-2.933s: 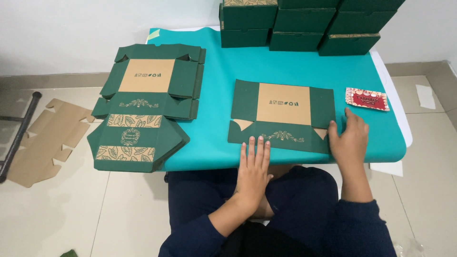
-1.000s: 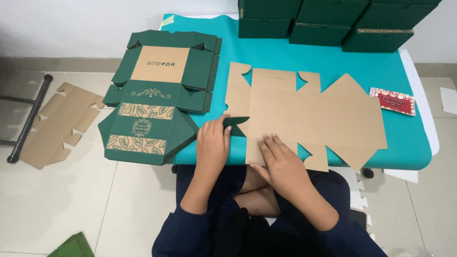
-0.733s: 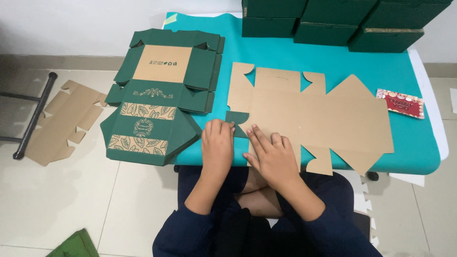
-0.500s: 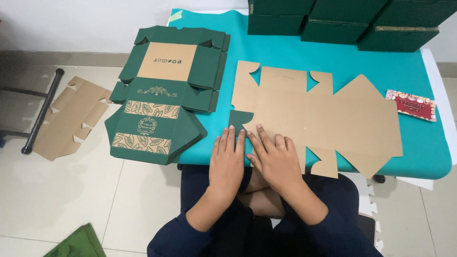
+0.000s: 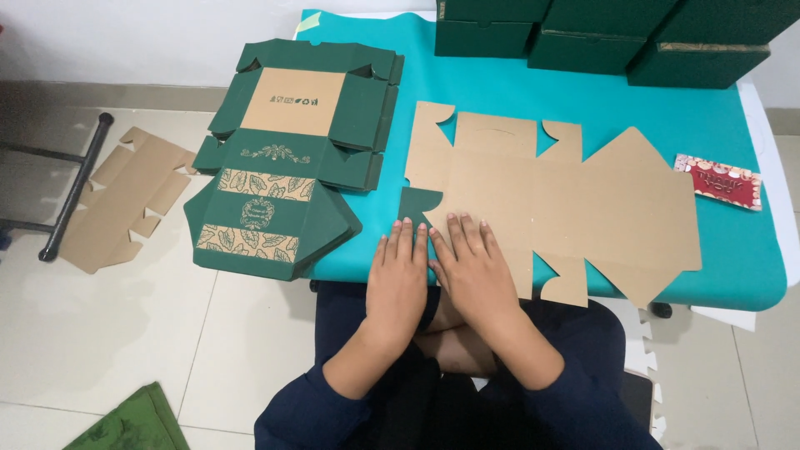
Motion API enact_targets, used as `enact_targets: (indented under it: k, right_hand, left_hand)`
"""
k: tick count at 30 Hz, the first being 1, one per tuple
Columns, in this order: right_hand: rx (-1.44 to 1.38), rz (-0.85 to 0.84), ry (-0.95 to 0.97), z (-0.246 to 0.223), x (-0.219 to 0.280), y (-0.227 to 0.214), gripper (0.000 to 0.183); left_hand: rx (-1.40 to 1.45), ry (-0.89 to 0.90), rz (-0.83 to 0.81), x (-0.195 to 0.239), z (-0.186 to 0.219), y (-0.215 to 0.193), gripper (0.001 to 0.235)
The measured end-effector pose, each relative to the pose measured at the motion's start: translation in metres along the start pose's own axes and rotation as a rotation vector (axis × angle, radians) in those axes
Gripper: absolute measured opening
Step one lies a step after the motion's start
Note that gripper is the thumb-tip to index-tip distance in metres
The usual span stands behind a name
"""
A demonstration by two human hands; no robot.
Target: The person folds a flat green cardboard box blank into a rectangular box, inserts a small red packet, and closes the lid. The finished box is then placed on a stack of similar boxes on the table.
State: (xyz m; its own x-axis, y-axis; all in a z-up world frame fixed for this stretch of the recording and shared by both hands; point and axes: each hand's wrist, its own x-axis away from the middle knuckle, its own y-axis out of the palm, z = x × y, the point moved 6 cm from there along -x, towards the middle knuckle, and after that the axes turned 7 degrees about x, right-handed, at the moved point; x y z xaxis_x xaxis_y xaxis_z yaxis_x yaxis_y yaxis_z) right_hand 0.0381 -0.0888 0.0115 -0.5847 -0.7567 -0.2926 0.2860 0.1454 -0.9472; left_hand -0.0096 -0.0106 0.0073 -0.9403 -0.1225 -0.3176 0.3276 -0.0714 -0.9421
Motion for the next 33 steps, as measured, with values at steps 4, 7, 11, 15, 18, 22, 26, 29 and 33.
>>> enact_targets:
  k: [4,7,11,15,18,22,26,29,33]
  right_hand:
    - [-0.115,-0.120,-0.028,0.016,-0.008,0.002,0.044]
    - [-0.256,-0.259,-0.107,0.029,-0.006,-0.015,0.064]
    - [-0.366,-0.348,-0.141,0.034,-0.001,-0.016,0.095]
    - [-0.456,-0.327,-0.124,0.037,-0.005,-0.028,0.095]
    - [-0.492,-0.423,-0.054,0.036,-0.008,-0.051,0.085]
    - [-0.399,-0.455,0.057,0.048,0.001,-0.067,0.063]
    - [-0.142,-0.117,0.082,0.082,0.015,-0.055,0.038]
    - [0.018,0.108,0.157,0.092,0.009,-0.055,0.047]
    - [0.116,0.243,0.179,0.089,0.005,-0.036,0.051]
  left_hand:
    - [-0.013,0.028,-0.014,0.002,-0.002,0.001,0.044]
    - [0.053,0.046,-0.068,0.000,-0.005,-0.005,0.047]
    - [0.122,0.056,-0.127,0.001,-0.006,-0.008,0.057]
    - [0.124,0.057,-0.129,0.000,-0.002,-0.012,0.060]
    - [0.100,0.067,-0.120,-0.004,0.001,-0.016,0.056]
    - [0.036,0.141,-0.145,-0.006,-0.001,-0.014,0.055]
    - [0.025,0.172,-0.171,-0.010,-0.002,-0.014,0.058]
    - [0.009,0.156,-0.141,-0.012,0.003,-0.017,0.061]
    - [-0.005,0.140,-0.138,-0.011,0.009,-0.019,0.063]
